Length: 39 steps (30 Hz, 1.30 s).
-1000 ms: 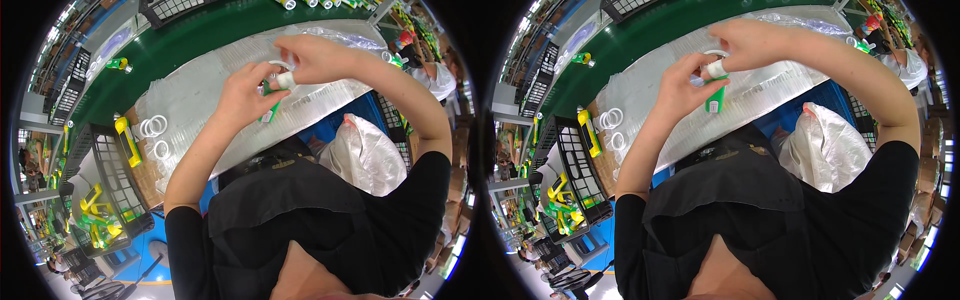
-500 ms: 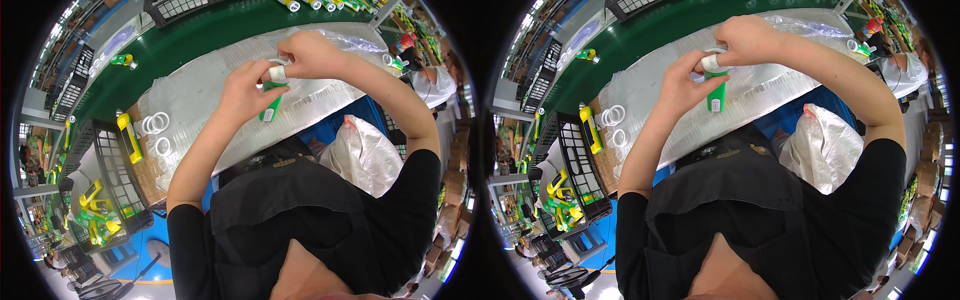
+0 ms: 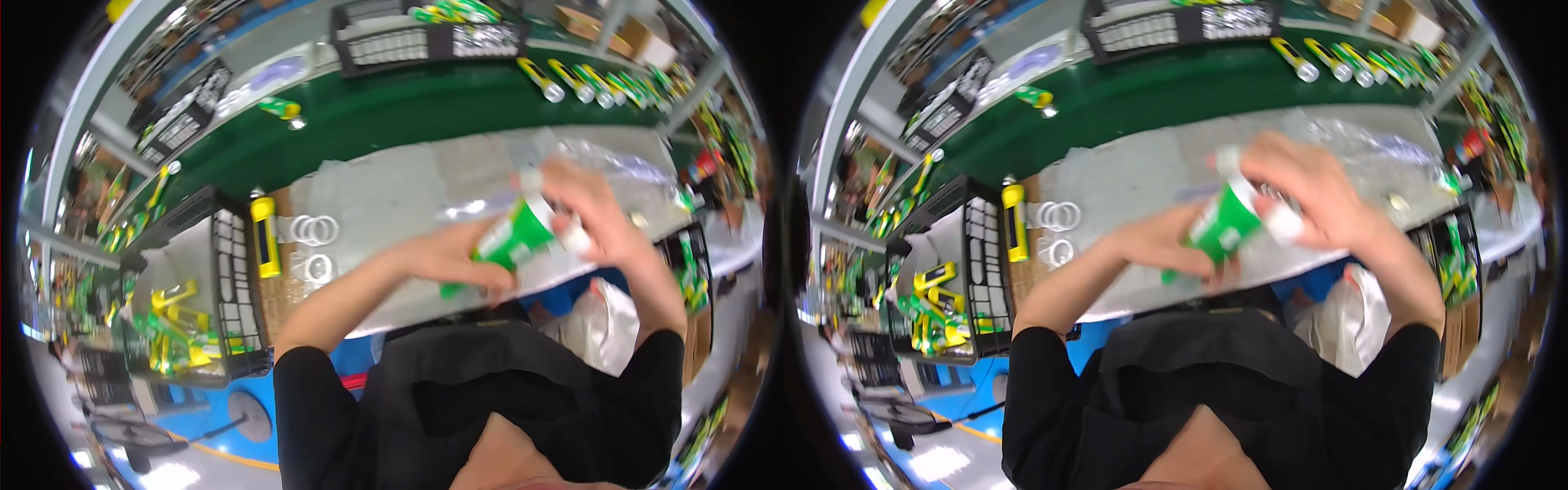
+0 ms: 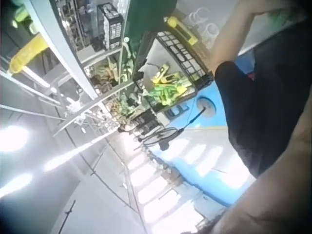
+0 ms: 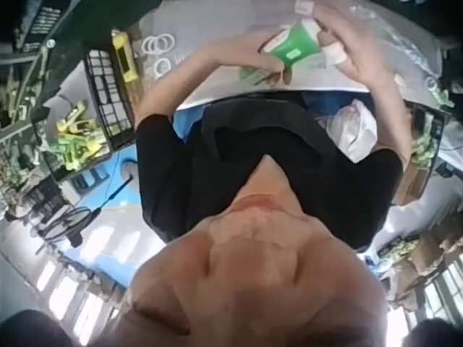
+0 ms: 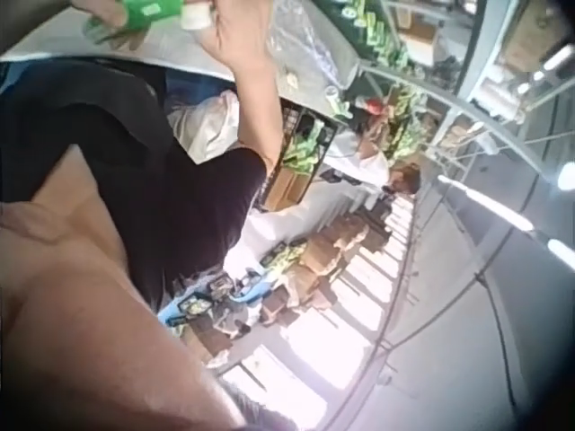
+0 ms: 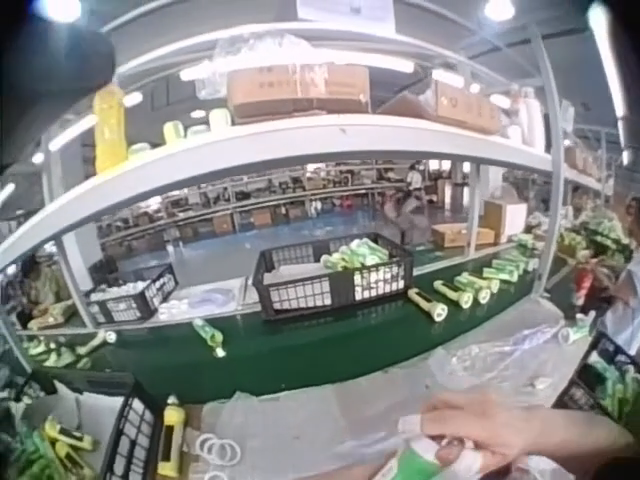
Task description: Assembling portable flashlights by attaching components including lenses and heads.
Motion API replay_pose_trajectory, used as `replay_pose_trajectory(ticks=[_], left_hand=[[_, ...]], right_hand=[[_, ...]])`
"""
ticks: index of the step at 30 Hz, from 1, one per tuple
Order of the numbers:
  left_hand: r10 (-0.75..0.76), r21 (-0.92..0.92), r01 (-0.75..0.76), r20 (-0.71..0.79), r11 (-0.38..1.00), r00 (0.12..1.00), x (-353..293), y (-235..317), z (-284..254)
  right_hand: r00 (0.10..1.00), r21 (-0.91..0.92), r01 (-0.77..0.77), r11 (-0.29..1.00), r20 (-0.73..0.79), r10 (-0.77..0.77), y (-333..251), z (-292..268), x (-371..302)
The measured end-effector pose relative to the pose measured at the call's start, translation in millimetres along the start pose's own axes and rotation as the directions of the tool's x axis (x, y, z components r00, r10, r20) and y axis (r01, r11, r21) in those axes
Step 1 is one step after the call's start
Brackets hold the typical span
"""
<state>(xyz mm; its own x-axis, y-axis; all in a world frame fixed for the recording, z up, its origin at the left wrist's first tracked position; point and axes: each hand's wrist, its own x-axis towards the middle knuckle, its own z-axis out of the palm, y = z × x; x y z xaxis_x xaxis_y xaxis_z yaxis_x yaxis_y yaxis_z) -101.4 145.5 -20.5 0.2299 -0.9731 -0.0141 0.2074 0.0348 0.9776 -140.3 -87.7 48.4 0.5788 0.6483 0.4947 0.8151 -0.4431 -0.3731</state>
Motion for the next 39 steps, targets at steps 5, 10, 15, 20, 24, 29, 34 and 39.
replay_pose_trajectory(ticks=[5, 10, 15, 20, 24, 29, 34, 39], left_hand=[[0.319, 0.765, 0.259, -0.514, 0.589, 0.796, 48.5, -18.4, -97.9], [0.409, 0.798, 0.425, -0.59, 0.428, 0.696, 30.1, -10.6, -226.9], [0.636, 0.149, 0.918, -0.761, 0.367, -0.131, -80.2, -4.2, -386.6], [0.357, -0.218, 0.873, -0.849, 0.437, -0.39, -122.7, -14.4, -455.6], [0.354, -0.113, 0.788, -0.848, 0.605, -0.394, -108.1, -5.0, -432.2], [0.267, 0.274, 0.242, -0.962, 0.931, 0.061, -93.6, 16.8, -321.2], [0.058, 0.191, 0.107, -0.699, 0.976, 0.713, -47.0, 21.4, -155.4], [-0.112, -0.077, 0.083, -0.563, 0.994, 0.819, -34.4, -14.3, -63.4]], right_hand=[[0.892, -0.023, -0.37, 0.929, -0.286, 0.349, 145.3, 86.6, 15.4], [0.74, 0.049, -0.527, 0.849, -0.465, 0.486, 237.0, 116.6, 68.7], [0.431, 0.015, -0.794, 0.608, -0.691, 0.58, 363.9, 82.2, 29.1], [0.449, -0.265, -0.89, 0.371, -0.652, 0.611, 399.9, 74.0, 0.9], [0.693, -0.558, -0.721, 0.41, -0.57, 0.442, 366.1, 64.5, 5.9], [0.926, -0.369, -0.289, 0.883, -0.342, 0.16, 249.2, 66.3, 79.4], [0.972, -0.087, -0.181, 0.98, 0.134, 0.192, 129.2, 77.0, 106.2], [0.867, 0.341, -0.445, 0.828, 0.398, 0.301, 78.2, 112.0, 42.1]])
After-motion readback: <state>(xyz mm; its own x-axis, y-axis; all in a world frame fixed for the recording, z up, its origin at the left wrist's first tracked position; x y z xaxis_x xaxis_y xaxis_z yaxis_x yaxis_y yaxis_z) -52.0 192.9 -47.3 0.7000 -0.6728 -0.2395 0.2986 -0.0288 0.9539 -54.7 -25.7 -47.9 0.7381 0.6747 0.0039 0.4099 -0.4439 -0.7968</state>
